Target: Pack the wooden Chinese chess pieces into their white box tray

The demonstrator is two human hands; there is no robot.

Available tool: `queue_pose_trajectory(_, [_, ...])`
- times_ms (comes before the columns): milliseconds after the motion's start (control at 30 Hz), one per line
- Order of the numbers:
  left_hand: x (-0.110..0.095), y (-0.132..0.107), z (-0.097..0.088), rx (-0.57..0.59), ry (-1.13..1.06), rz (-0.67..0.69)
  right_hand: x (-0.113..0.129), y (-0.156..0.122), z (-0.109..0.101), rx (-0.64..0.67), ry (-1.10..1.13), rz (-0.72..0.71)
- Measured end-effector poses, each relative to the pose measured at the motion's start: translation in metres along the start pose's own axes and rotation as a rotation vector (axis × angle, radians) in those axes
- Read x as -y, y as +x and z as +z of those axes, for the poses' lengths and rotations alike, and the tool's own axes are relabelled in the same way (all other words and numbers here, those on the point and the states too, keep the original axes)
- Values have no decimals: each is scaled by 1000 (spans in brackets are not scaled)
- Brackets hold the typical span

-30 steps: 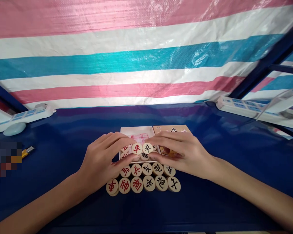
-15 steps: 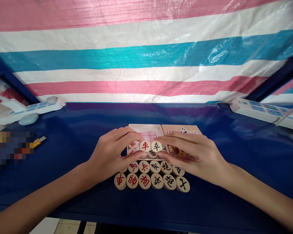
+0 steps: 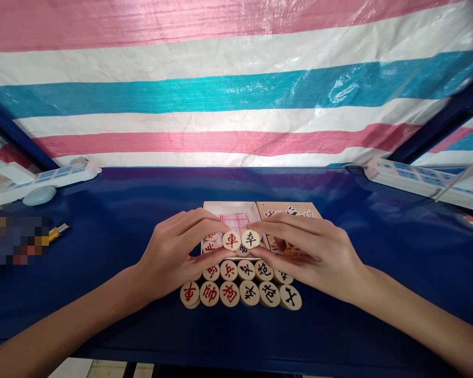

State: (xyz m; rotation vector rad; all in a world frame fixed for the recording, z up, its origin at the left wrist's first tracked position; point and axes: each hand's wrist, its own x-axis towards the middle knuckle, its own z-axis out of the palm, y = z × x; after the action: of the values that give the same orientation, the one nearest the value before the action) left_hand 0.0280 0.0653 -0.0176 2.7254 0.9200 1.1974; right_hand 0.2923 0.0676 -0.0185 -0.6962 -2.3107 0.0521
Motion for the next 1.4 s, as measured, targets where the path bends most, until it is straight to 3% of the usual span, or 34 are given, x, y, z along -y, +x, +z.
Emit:
queue_pose_trajectory(200, [2, 2, 0, 20, 3, -58, 1, 4, -2, 16, -53, 90])
queue_pose_trajectory(467, [20, 8, 9, 194, 80, -262, -9, 16, 3, 215, -93, 206])
queue_pose_trajectory(833, [23, 5, 5, 310, 44, -260, -7, 17, 6, 287, 3, 188])
queue_pose_trajectory(1167, [24, 4, 5, 273, 41, -229, -11, 9, 6, 253, -49, 164])
queue_pose_trajectory(1300, [22, 15, -12, 104, 45, -224, -7, 15, -3, 190, -104, 187])
queue_pose_trajectory(1400, [10, 19, -34, -54, 92, -303, 6, 17, -17, 78, -110, 164])
